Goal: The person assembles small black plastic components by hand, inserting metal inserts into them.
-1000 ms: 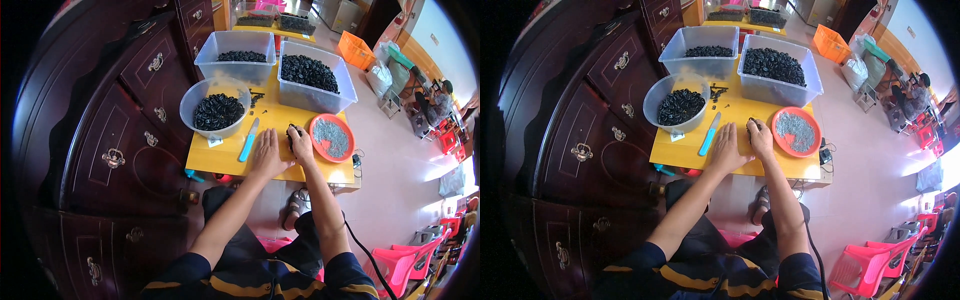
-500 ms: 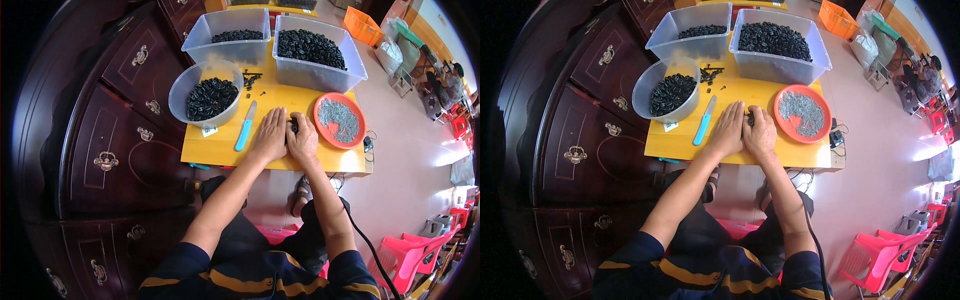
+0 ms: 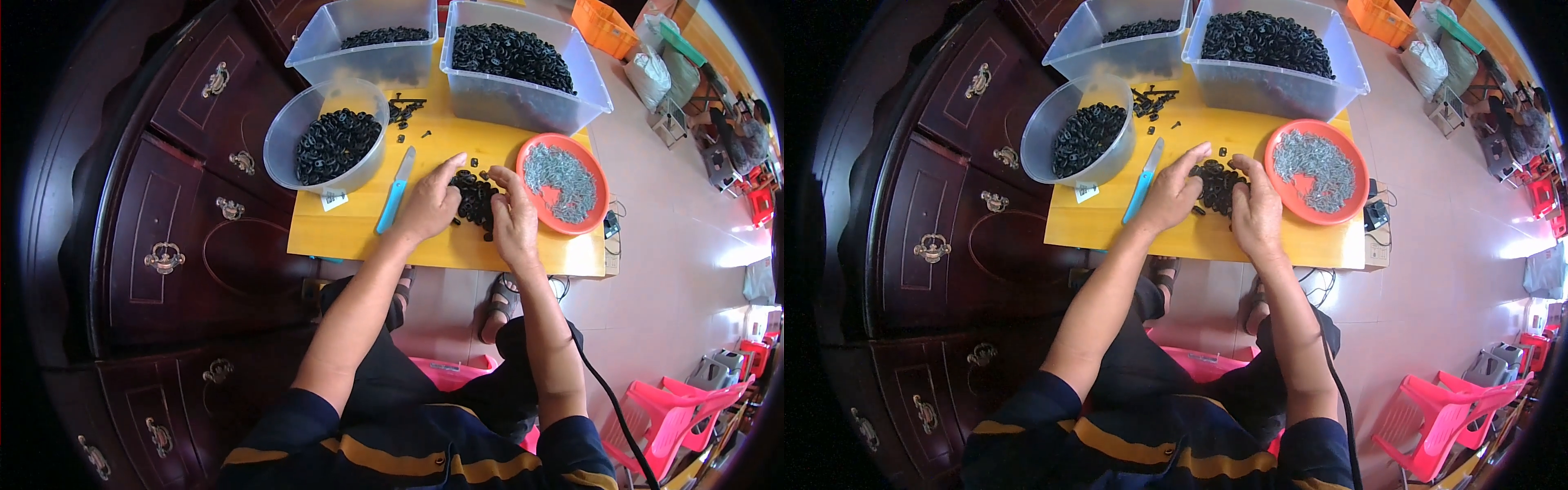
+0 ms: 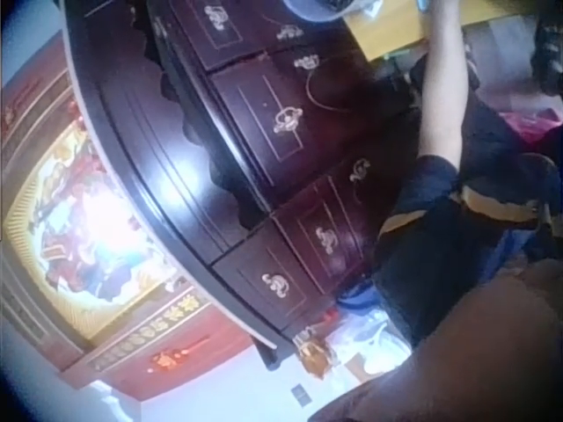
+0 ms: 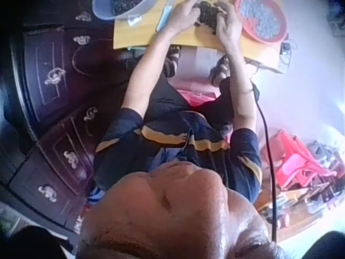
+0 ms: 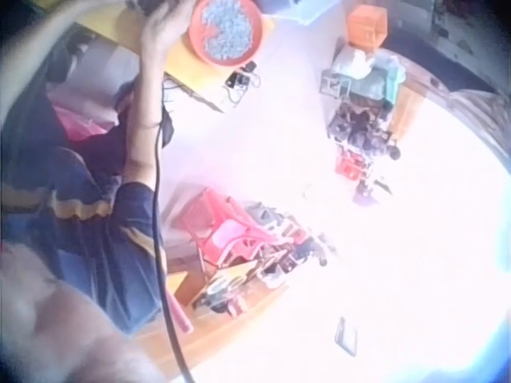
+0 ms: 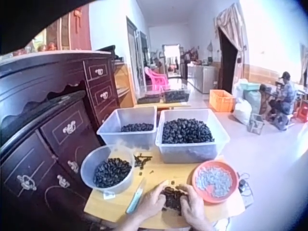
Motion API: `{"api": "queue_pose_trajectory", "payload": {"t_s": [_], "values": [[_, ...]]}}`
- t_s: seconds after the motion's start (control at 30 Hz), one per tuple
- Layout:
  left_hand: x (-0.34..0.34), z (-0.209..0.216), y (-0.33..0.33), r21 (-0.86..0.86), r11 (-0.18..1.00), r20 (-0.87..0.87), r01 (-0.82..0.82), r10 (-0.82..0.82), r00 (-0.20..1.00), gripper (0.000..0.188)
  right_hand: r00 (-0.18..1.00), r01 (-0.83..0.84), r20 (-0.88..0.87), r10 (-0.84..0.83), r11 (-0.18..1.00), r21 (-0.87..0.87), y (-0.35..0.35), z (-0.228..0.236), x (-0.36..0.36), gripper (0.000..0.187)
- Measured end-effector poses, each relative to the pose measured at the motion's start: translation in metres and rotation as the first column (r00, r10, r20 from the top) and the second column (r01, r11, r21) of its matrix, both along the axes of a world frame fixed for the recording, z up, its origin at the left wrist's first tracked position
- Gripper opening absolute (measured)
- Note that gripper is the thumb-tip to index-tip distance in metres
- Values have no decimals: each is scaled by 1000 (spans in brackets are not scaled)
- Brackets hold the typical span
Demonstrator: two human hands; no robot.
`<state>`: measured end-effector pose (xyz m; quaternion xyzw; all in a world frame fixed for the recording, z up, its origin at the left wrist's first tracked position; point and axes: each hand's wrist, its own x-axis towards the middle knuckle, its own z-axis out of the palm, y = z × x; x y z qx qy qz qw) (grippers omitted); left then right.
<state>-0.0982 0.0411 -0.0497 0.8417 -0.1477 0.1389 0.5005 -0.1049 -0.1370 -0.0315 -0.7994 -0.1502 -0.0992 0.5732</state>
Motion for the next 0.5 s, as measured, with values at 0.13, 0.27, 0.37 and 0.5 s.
{"api": "queue_pose_trajectory", "payload": {"t_s": [0.13, 0.27, 0.37, 0.5], "values": [[1, 12, 2, -9, 998, 37, -65, 65, 997, 46, 997, -30, -67, 41, 987, 155, -15, -5, 5, 49], [-7, 27, 2, 124, 985, 149, -119, 100, 984, 36, 980, 16, -191, 61, 925, 379, -29, 6, 5, 41], [-9, 20, 0, 237, 968, 184, -78, 34, 982, 27, 973, 83, -229, 42, 855, 512, -39, 22, 5, 32], [-3, 9, -4, 288, 955, 195, -63, 6, 981, 19, 967, 191, -255, -23, 731, 656, -53, 28, 11, 24]]}}
